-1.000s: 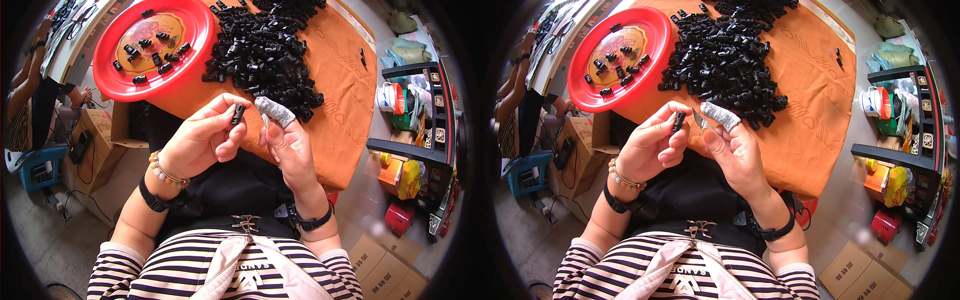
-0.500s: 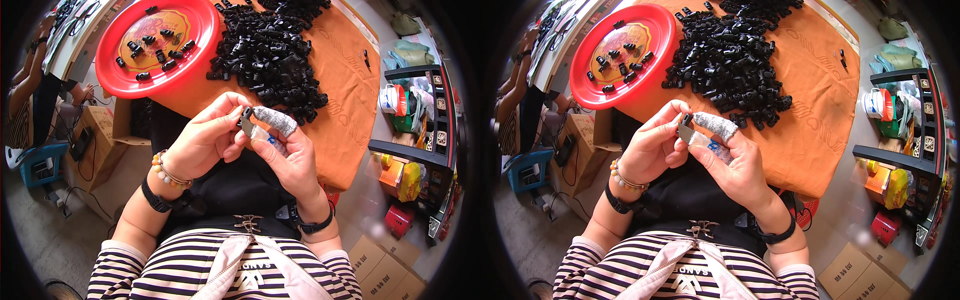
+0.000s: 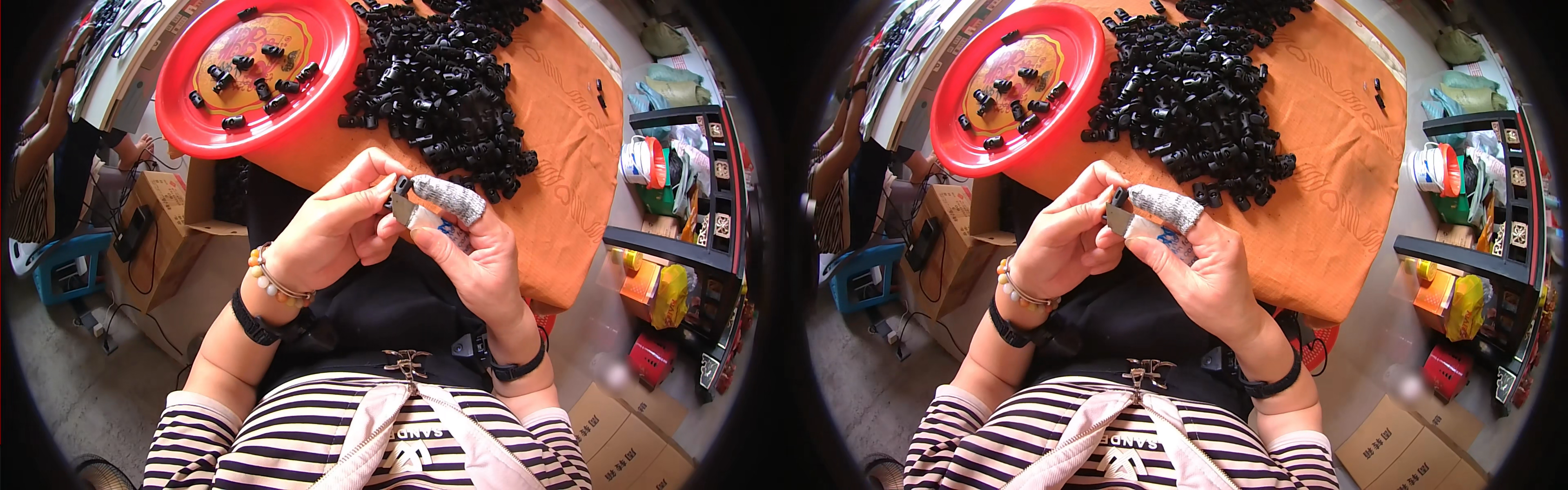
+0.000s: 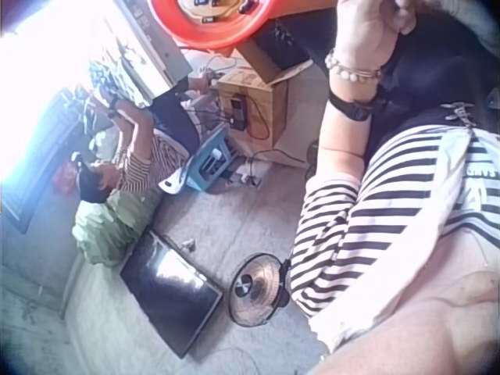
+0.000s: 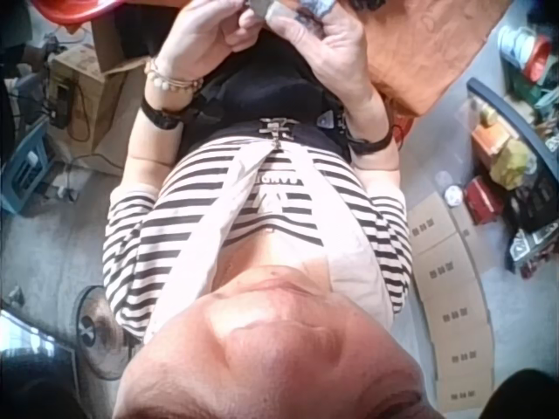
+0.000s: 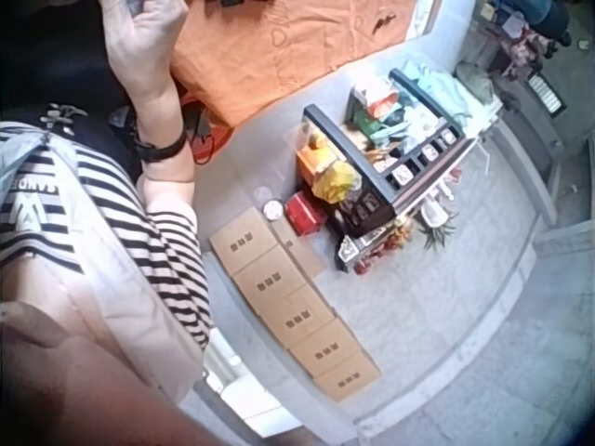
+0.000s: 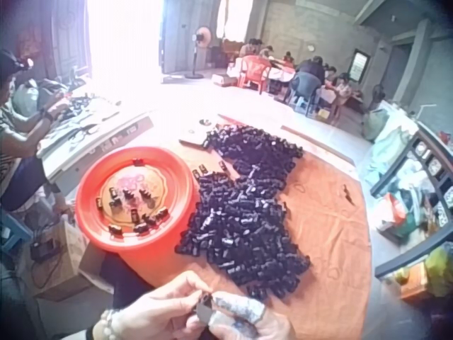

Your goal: Sorting through a pile of black shoe components and checking them individually.

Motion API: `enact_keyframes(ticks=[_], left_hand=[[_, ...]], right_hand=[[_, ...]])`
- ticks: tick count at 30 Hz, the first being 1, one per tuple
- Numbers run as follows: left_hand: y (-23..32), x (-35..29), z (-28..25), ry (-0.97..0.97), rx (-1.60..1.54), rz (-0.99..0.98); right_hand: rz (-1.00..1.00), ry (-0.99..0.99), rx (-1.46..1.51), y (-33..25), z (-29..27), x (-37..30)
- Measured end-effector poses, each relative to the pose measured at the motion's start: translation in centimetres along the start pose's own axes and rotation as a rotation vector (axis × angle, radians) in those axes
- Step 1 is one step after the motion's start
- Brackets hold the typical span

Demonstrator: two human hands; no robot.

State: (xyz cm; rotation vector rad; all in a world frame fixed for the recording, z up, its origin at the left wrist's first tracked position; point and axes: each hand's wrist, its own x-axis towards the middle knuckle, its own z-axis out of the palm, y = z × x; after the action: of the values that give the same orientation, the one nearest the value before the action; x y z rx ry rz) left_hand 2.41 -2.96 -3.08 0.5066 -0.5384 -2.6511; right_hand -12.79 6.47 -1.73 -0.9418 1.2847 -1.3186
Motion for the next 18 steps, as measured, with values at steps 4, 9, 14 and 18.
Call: enact_keyframes(ticks=[4,9,14,18], left_hand=[[0.29,-0.08,-0.08,-0.058,-0.023,-0.037],[0.01,0.08,0.2,-0.011,-0.007,0.008],[-0.03,-0.06,0.72,0.01,0.098,0.093],[-0.16,-0.14,0.62,0.018,0.16,0.119]], right_hand=[[-0.06,0.015,0.006,-0.03,0.03,0.32],[-0.02,-0.018,-0.036,-0.32,-0.23,-0.11],[-0.045,-0.011,-0.038,-0.44,0.12,-0.04],[-0.053,-0.004,-0.037,-0.36,0.18,-0.08]])
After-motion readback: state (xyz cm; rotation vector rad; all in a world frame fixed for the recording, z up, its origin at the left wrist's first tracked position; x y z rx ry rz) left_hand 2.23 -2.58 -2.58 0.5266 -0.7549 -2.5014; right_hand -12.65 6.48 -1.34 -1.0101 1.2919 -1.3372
